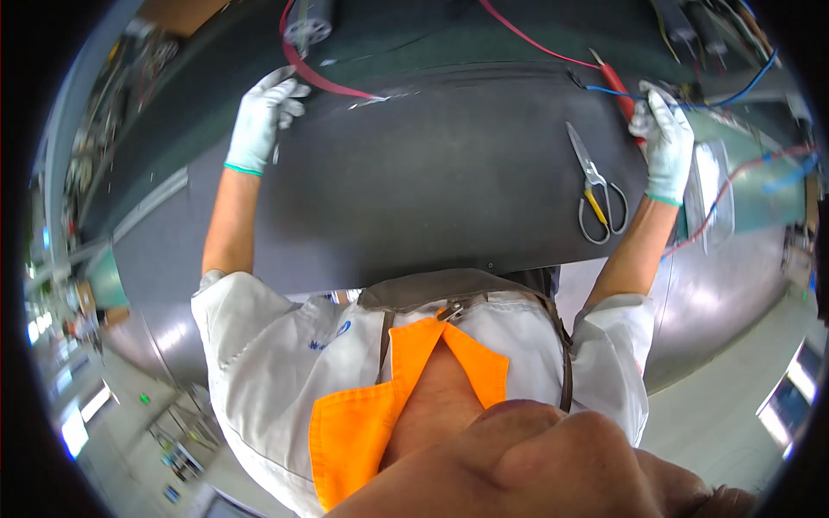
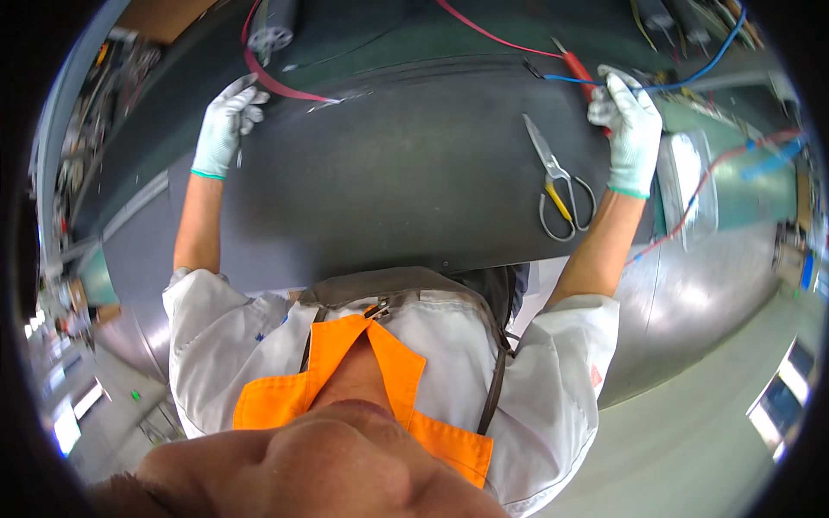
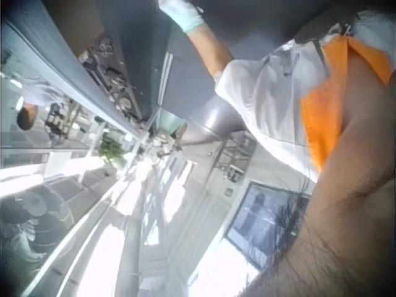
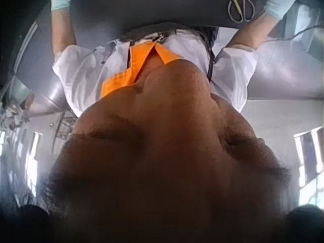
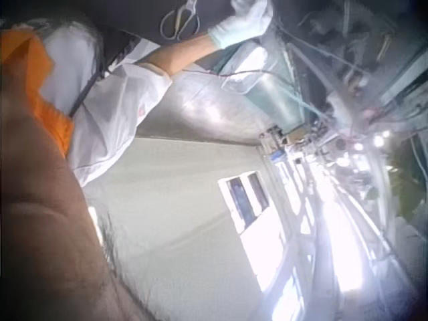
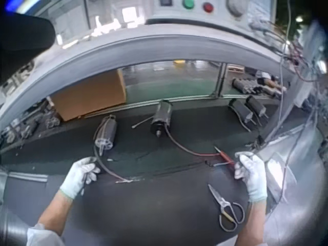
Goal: The person assembles small electric motors by inserting wires into the motor housing and securing them with a zip tie. They use pliers to cut the zip ties and a multimeter to test the electrical connections of the motors. The process is repeated for multiple units on a workbench.
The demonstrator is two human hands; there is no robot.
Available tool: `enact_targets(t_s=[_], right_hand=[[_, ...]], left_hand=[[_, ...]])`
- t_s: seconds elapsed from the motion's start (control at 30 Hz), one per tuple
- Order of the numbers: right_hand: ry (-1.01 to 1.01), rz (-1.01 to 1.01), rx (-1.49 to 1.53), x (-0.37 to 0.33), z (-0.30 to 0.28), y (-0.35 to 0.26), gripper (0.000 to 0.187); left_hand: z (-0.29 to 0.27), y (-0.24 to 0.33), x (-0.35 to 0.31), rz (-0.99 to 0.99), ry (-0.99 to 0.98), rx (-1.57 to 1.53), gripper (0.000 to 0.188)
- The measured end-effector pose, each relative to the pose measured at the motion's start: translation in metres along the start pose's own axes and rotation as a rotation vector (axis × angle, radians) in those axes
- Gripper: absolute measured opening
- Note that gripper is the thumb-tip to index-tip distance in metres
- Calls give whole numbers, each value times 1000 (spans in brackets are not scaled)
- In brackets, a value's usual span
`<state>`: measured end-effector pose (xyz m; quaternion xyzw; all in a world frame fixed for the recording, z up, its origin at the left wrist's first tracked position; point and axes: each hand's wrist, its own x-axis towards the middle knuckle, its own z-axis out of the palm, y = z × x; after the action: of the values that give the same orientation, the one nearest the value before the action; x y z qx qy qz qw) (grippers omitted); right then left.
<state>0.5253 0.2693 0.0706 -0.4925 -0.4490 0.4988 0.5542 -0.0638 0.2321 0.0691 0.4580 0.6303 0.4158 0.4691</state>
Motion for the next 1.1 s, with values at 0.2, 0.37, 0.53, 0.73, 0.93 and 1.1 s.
enact_targets(t_s=[0.2,0.37,0.53,0.73,0.93,1.1], right_hand=[[-657,364,-369,-69,151,-7,29],[-868,292,-115,-102,195,10,21],[-607,221,76,-105,215,-2,21],[-409,139,215,-102,222,9,20],[-341,147,300,-98,225,17,19],[-307,145,296,-97,226,19,19]], left_hand=[[41,-17,-89,-56,-50,-480,45],[91,6,-88,-142,-361,-670,42],[115,13,-69,-64,-344,-641,37],[153,23,-56,9,-274,-938,38],[157,31,-64,50,-256,-975,38],[158,37,-67,25,-233,-967,38]])
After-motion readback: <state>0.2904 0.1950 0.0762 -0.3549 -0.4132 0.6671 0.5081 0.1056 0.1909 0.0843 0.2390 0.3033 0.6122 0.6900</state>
